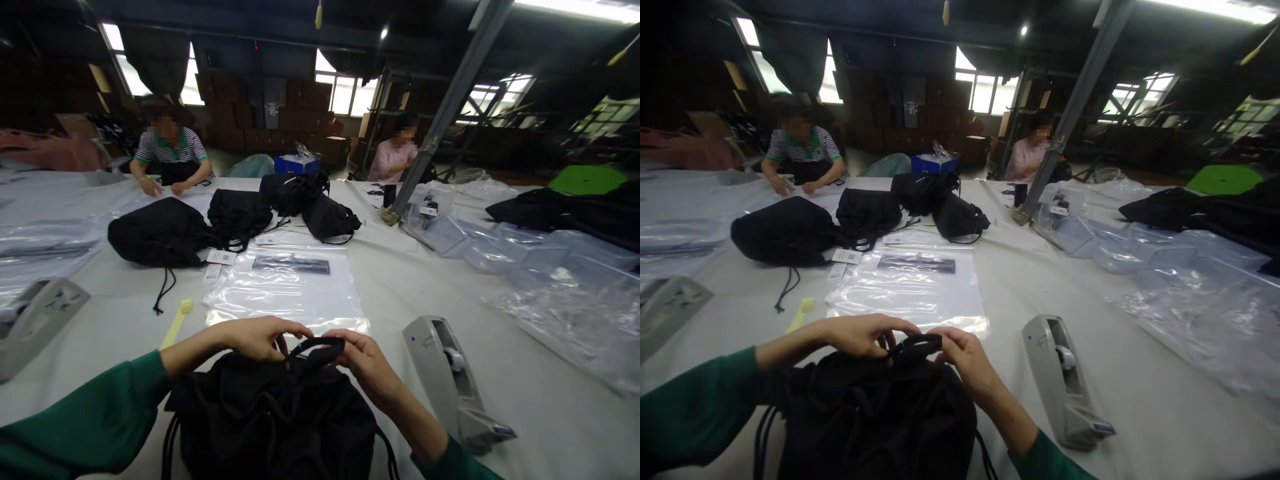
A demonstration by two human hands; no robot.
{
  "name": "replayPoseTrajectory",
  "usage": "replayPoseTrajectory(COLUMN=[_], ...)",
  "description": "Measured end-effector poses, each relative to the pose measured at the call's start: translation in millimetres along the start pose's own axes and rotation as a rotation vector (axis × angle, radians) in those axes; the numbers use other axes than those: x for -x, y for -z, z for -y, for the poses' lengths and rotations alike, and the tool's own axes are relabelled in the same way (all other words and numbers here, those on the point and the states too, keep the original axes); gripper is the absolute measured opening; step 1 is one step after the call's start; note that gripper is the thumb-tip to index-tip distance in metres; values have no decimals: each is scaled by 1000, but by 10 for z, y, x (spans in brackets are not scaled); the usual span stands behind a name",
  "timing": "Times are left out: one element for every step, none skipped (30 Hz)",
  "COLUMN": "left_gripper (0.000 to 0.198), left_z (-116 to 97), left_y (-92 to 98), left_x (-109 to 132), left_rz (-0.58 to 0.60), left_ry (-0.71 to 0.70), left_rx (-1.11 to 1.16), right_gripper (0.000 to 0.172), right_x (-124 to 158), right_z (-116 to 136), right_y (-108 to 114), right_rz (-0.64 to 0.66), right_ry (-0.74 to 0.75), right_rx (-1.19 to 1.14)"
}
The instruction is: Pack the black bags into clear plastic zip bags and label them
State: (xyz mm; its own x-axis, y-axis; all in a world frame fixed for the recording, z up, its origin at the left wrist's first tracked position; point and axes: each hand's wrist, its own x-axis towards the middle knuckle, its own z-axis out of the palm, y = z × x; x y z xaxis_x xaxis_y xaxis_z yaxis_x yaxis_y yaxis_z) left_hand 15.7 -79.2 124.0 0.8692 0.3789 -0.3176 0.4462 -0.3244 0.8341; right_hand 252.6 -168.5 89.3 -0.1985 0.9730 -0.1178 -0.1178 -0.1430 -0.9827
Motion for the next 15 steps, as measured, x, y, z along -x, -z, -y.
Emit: replayPoseTrajectory(left_gripper=[68,67,66,64,61,56,50,44,39,36,35,35,35,33,30], left_z=[5,14,26,39,49,52,45,26,-6,-48,-95,-141,-178,-199,-198], left_y=[-19,-35,-47,-56,-63,-70,-79,-92,-111,-138,-173,-215,-263,-312,-361], left_x=[18,41,68,96,125,154,185,218,257,299,345,391,434,468,492], left_rz=[-26,-53,-75,-94,-111,-125,-132,-135,-133,-128,-119,-116,-107,-106,-115], left_ry=[2,4,2,-4,-13,-29,-50,-79,-115,-150,-177,-189,-191,-212,-253], left_rx=[-11,-15,-12,-2,16,38,55,65,64,50,21,-20,-70,-118,-159], right_gripper=[28,31,38,44,48,51,53,55,56,55,54,53,52,52,52], right_x=[-11,-27,-48,-73,-101,-129,-155,-176,-188,-189,-178,-157,-128,-94,-60], right_z=[-20,-41,-63,-88,-115,-143,-172,-199,-223,-243,-258,-270,-278,-285,-291], right_y=[29,56,78,93,100,99,89,72,50,23,-4,-30,-53,-72,-86], right_rz=[14,41,70,95,110,124,138,161,192,229,260,274,272,263,247], right_ry=[52,92,116,121,112,90,61,31,3,-18,-28,-25,-8,11,27], right_rx=[121,236,331,399,444,473,486,488,483,476,470,468,471,481,494])
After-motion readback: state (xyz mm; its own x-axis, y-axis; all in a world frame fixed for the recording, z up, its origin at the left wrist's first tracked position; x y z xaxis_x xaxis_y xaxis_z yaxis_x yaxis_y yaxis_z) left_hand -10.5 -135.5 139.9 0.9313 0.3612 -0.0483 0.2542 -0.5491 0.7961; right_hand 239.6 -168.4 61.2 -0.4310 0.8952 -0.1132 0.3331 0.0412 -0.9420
